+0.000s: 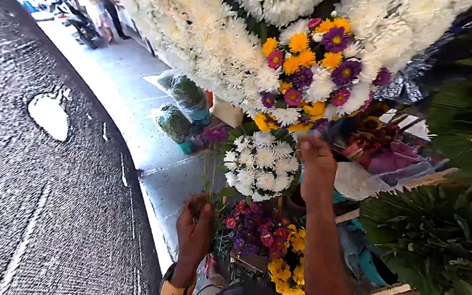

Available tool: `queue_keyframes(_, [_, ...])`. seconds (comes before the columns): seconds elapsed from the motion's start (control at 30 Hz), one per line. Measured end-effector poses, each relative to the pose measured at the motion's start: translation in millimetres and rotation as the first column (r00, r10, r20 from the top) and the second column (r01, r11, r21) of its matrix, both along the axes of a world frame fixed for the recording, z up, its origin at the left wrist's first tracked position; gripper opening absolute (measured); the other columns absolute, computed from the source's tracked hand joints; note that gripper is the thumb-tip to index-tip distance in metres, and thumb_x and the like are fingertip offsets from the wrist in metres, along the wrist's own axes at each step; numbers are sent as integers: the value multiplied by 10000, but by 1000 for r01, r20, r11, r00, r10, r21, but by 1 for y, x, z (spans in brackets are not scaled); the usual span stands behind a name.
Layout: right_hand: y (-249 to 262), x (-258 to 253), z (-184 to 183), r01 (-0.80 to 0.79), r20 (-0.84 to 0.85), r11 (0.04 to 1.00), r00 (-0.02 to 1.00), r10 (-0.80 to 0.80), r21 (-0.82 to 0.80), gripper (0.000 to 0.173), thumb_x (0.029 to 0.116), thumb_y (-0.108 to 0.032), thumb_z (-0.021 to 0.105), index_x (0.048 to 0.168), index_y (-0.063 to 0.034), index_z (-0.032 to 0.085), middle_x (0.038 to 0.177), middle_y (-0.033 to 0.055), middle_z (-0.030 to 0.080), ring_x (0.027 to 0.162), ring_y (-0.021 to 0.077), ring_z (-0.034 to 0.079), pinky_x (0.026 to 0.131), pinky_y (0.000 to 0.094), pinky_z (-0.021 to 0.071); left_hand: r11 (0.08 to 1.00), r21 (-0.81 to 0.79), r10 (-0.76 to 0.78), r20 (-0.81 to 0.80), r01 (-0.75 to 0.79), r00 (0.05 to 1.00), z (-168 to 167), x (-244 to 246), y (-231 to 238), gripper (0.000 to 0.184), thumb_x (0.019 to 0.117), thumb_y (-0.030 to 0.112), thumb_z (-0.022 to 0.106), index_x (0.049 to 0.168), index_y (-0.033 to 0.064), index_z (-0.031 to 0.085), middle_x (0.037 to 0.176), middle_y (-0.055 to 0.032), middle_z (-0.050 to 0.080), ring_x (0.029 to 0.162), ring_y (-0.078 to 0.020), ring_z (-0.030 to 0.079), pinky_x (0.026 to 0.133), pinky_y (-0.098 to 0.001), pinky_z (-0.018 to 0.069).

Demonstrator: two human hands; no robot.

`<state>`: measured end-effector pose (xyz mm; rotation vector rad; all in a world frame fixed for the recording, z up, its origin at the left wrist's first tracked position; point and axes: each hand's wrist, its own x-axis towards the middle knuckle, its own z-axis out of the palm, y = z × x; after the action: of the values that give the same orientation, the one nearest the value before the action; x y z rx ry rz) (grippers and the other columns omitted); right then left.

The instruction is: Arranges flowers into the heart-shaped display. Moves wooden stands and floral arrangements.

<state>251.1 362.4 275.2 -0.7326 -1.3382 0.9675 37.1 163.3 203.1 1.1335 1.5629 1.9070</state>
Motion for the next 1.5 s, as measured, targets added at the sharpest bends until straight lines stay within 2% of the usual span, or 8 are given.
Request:
queue_keyframes(0.13, [-53,-57,-27,-365,13,928,930,367,-79,216,1026,-111,582,1140,45,678,1044,138,729,976,220,712,909,402,603,996,37,-80,47,78,996,7,3,5,246,1025,162,536,1221,21,586,830,-10,670,588,-101,622,499,-263,560])
queue_keyframes(0.53, [-72,-98,-30,-594,-87,723,790,607,-354,230,1063,-99,520,1195,61,618,1024,157,720,887,224,736,833,388,639,983,-167,-58,106,76,993,-8,6,8,157,971,116,528,1054,18,619,743,-14,613,513,-101,542,456,-268,493])
queue_keyframes(0.73, [-115,-81,-64,-428,280,900,876,392,81,228,937,13,613,1132,85,708,1107,168,732,1048,202,702,965,378,568,957,-289,138,363,-29,921,-14,5,30,193,1026,125,478,1052,9,631,663,-3,613,486,-83,559,437,-263,504])
queue_keyframes(0.87, [-125,-58,-59,-399,43,877,914,403,267,216,981,-70,621,1154,30,703,1158,135,724,1079,182,693,958,335,580,933,-351,174,249,-79,953,-36,-10,44,143,1014,108,526,1056,-1,609,652,-25,584,469,-96,527,426,-271,474])
queue_keyframes(0.97, [-104,-51,-39,-329,-157,941,928,338,84,230,1058,-119,548,1194,21,671,1054,103,757,885,191,759,795,353,659,904,-426,4,50,17,999,-41,-1,40,473,969,96,592,1409,25,434,832,-120,655,591,-185,621,547,-381,557])
queue_keyframes(1.17, [-88,-51,-41,-413,-175,814,911,374,-408,221,1087,-137,483,1090,50,600,934,161,732,748,232,744,726,386,652,964,-180,-232,-210,195,950,-40,23,36,752,936,754,463,1176,55,603,947,-16,628,792,-81,607,692,-307,557])
queue_keyframes(1.33, [-87,-60,-41,-479,-230,711,876,424,-515,213,1096,-142,455,1097,29,582,923,144,709,726,231,732,709,397,649,980,-151,-169,-258,133,951,-36,27,37,781,1003,718,311,1237,66,673,1211,-132,646,1132,-171,614,975,-416,519])
queue_keyframes(1.5, [-77,-68,-36,-487,-222,701,870,440,-521,205,1099,-146,448,1089,14,576,896,138,710,708,232,734,702,395,650,972,-186,-187,-252,143,949,-34,18,41,799,994,732,304,1216,70,693,1266,-186,612,1122,-214,622,940,-449,536])
